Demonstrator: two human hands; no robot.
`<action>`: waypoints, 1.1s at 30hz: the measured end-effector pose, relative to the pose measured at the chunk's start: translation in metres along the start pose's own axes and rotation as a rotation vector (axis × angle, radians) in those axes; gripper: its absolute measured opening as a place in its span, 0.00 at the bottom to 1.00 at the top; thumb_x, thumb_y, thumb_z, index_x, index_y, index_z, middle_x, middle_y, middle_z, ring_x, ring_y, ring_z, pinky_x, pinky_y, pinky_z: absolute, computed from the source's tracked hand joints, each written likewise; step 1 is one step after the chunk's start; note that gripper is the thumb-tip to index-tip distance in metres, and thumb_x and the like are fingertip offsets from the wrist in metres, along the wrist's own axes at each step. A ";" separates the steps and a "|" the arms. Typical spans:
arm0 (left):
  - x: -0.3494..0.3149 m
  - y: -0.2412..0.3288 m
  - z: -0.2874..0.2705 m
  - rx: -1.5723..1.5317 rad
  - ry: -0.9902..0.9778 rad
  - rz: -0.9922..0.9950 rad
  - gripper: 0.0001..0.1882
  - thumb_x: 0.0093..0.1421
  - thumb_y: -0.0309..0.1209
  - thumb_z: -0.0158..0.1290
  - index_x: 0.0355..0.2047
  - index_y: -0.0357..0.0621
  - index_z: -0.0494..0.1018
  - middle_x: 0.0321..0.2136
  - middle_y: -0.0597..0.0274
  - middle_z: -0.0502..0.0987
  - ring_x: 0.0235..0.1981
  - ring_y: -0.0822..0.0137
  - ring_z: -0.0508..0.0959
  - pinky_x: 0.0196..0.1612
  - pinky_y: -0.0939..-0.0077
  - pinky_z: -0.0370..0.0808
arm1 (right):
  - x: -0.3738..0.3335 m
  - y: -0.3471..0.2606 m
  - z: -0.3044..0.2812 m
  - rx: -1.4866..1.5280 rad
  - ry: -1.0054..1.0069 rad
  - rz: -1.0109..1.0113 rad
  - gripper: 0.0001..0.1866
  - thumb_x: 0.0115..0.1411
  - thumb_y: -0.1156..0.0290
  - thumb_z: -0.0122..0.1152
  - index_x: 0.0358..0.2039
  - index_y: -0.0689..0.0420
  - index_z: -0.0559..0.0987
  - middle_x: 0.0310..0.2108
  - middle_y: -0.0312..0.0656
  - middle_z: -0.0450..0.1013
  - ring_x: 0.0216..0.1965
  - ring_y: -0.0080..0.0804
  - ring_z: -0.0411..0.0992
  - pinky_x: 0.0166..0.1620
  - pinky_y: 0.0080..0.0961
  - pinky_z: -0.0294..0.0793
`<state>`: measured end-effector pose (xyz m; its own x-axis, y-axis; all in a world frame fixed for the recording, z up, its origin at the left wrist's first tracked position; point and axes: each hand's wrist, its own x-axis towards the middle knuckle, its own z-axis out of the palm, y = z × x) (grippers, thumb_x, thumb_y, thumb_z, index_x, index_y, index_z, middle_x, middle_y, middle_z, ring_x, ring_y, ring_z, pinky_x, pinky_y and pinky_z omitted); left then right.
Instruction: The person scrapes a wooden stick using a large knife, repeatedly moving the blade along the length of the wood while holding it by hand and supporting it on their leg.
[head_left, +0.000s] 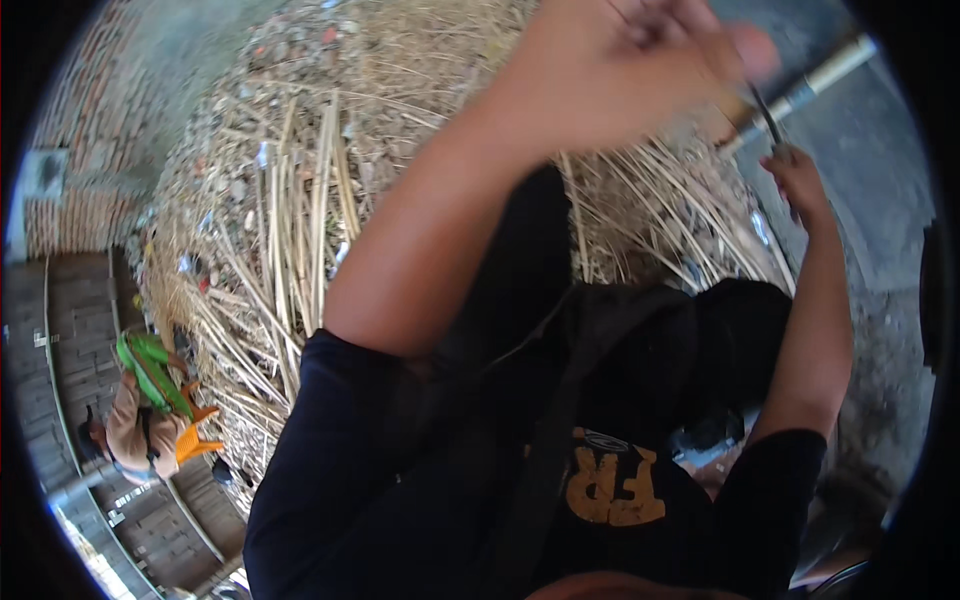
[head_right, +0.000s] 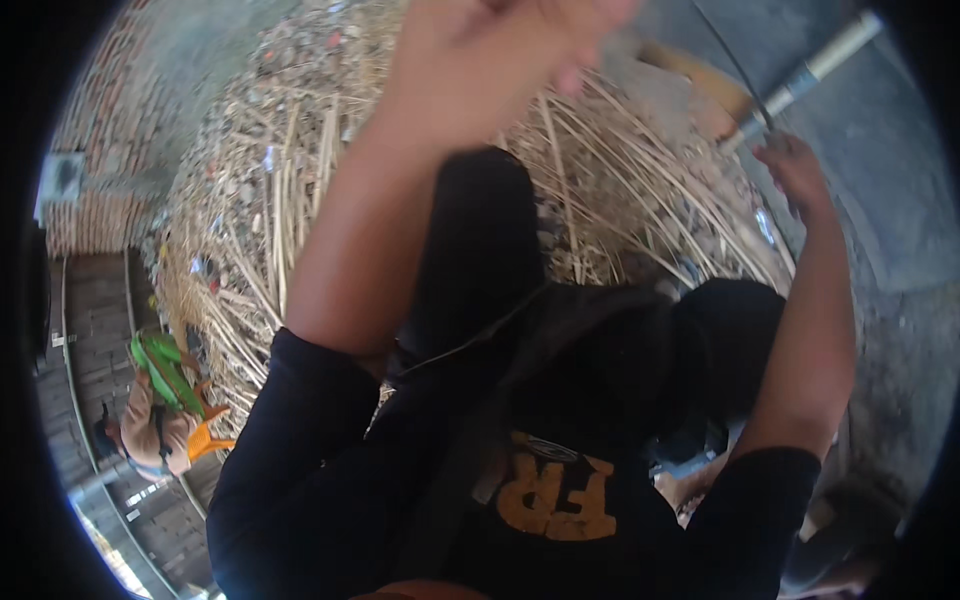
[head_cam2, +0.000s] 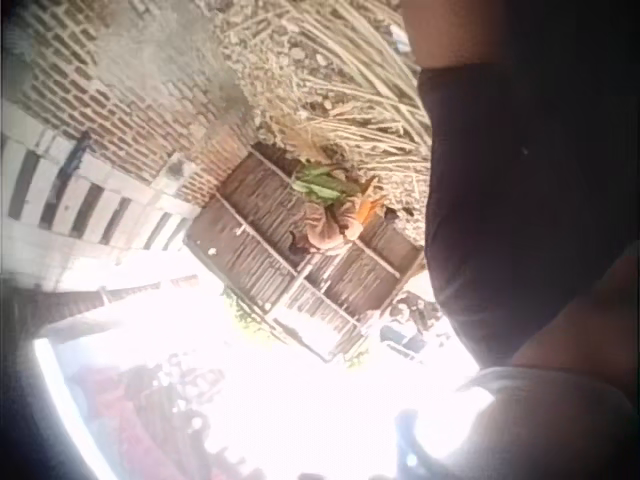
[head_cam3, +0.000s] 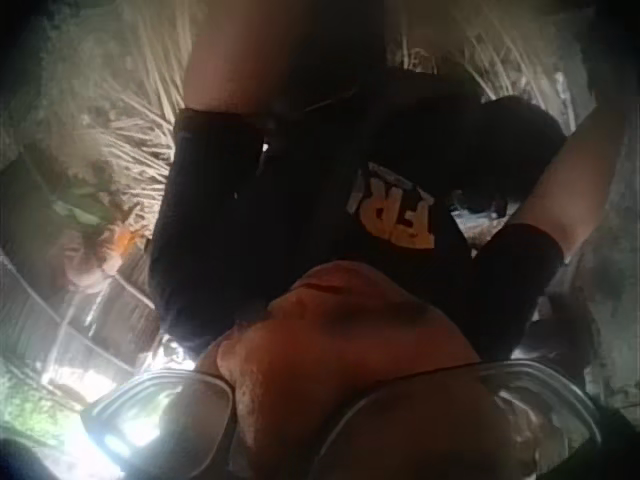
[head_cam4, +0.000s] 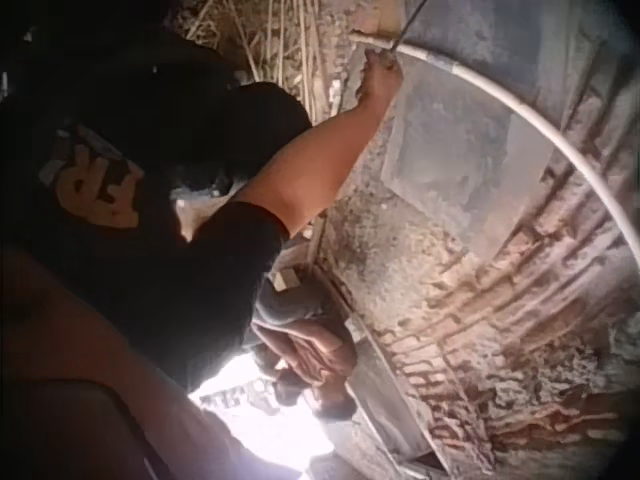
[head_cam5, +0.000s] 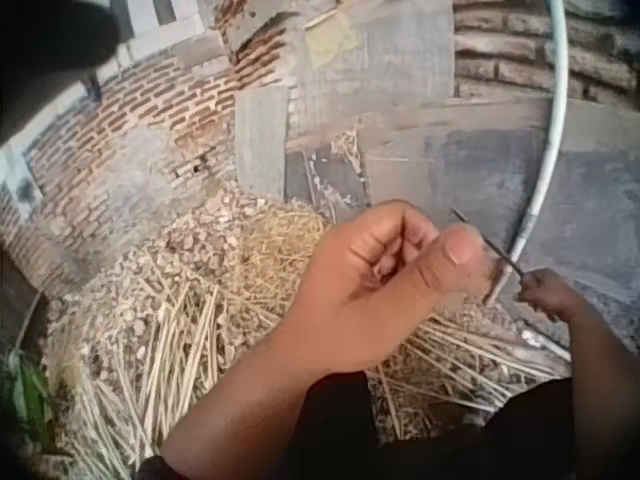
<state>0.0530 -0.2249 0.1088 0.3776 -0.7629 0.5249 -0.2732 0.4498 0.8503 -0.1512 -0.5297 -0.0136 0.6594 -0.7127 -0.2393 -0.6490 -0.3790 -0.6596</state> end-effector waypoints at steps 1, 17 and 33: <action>0.017 -0.023 -0.007 0.002 -0.005 -0.169 0.20 0.66 0.47 0.55 0.27 0.43 0.69 0.17 0.71 0.69 0.17 0.80 0.66 0.20 0.83 0.64 | 0.000 0.003 -0.002 -0.018 -0.033 -0.055 0.23 0.53 0.58 0.67 0.43 0.62 0.77 0.25 0.35 0.70 0.25 0.23 0.66 0.29 0.25 0.67; -0.011 -0.127 -0.028 0.559 -0.472 -0.706 0.19 0.70 0.43 0.48 0.48 0.40 0.75 0.28 0.65 0.72 0.28 0.75 0.71 0.34 0.80 0.70 | 0.041 0.002 0.023 -0.419 -0.172 -0.089 0.26 0.46 0.51 0.67 0.40 0.59 0.83 0.37 0.47 0.80 0.42 0.44 0.77 0.45 0.38 0.75; -0.015 -0.129 -0.009 0.623 -0.518 -0.864 0.22 0.70 0.47 0.47 0.47 0.41 0.75 0.29 0.65 0.73 0.28 0.74 0.73 0.35 0.78 0.72 | -0.119 0.256 0.042 -0.397 0.028 0.343 0.17 0.55 0.56 0.56 0.42 0.49 0.78 0.43 0.47 0.77 0.47 0.50 0.75 0.50 0.44 0.74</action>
<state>0.0908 -0.2676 -0.0085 0.2844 -0.8646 -0.4142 -0.5418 -0.5013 0.6746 -0.3803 -0.5171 -0.1843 0.3767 -0.8487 -0.3711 -0.9233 -0.3118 -0.2242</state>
